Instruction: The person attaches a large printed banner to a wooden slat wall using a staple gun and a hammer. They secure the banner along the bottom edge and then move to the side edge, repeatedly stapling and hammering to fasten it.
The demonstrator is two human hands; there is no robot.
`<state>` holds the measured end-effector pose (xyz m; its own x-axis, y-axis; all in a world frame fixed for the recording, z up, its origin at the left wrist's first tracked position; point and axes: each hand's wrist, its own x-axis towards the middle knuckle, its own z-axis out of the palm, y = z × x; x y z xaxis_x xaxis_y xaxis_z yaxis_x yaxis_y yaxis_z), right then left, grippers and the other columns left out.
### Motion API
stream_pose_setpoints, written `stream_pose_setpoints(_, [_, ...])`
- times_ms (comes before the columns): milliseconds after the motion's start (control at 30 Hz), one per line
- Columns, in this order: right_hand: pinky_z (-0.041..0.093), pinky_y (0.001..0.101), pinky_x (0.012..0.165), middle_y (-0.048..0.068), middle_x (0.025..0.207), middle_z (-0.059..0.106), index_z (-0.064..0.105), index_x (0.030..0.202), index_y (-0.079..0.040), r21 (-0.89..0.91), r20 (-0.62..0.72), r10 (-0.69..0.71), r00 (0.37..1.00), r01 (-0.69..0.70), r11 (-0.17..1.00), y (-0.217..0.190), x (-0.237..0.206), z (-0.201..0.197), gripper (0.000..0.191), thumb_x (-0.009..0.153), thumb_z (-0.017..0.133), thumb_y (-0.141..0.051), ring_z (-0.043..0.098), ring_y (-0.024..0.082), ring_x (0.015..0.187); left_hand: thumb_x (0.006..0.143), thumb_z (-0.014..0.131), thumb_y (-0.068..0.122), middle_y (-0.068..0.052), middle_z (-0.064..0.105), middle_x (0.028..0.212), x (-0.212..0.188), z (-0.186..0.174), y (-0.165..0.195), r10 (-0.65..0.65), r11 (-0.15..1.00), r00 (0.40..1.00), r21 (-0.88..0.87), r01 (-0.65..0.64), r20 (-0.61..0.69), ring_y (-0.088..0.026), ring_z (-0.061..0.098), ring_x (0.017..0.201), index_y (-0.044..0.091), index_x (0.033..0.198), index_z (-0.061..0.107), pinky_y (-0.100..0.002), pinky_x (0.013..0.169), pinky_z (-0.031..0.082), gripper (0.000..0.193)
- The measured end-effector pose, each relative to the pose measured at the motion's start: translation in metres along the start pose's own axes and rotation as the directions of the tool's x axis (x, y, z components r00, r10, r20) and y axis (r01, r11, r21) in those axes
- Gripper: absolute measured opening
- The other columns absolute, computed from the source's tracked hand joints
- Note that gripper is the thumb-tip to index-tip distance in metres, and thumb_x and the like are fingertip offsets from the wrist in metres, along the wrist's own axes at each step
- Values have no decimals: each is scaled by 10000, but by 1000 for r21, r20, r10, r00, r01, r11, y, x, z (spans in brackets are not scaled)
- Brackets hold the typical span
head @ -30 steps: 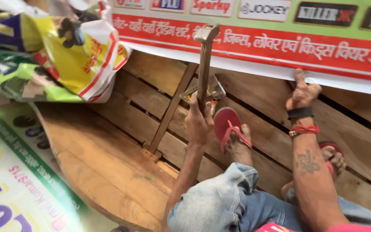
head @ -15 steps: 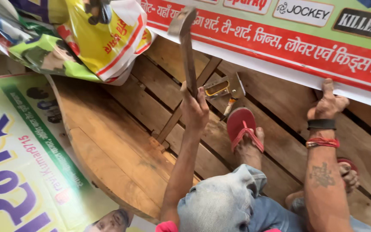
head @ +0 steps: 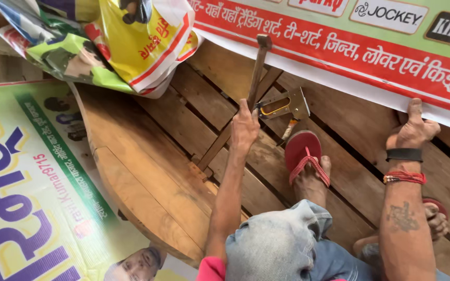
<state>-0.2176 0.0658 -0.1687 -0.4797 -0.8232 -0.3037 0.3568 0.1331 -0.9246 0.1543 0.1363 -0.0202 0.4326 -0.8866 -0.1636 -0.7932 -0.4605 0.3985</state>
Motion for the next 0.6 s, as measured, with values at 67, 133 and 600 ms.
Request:
stream_pose_setpoints(67, [559,363,962,49,1072,702,713,1082,3,34,61,-22,998,20,999,-6,0,4,245,973,894,-121,622,165,963,1018,537,287,-179,705,844,-1,6,1,-179,960,980,-201,194,89,-314,705,690,83,1342,463,-438,553,569,389])
stream_pose_setpoints(133, [564,377,963,55,1036,683,698,1036,14,43,41,30,999,-32,999,-14,-2,7,250,967,905,-109,604,175,943,1023,529,290,-180,708,847,1,9,-1,-218,925,975,-311,219,39,-298,715,677,80,1312,468,-428,554,566,363])
stream_pose_setpoints(600, [544,455,722,126,969,669,634,988,12,-29,-477,3,879,-19,999,-68,43,-72,369,908,855,-273,632,240,802,880,660,123,-252,611,1109,-3,11,-85,-128,990,849,-18,139,-512,-427,612,982,-41,1286,547,-560,849,504,453])
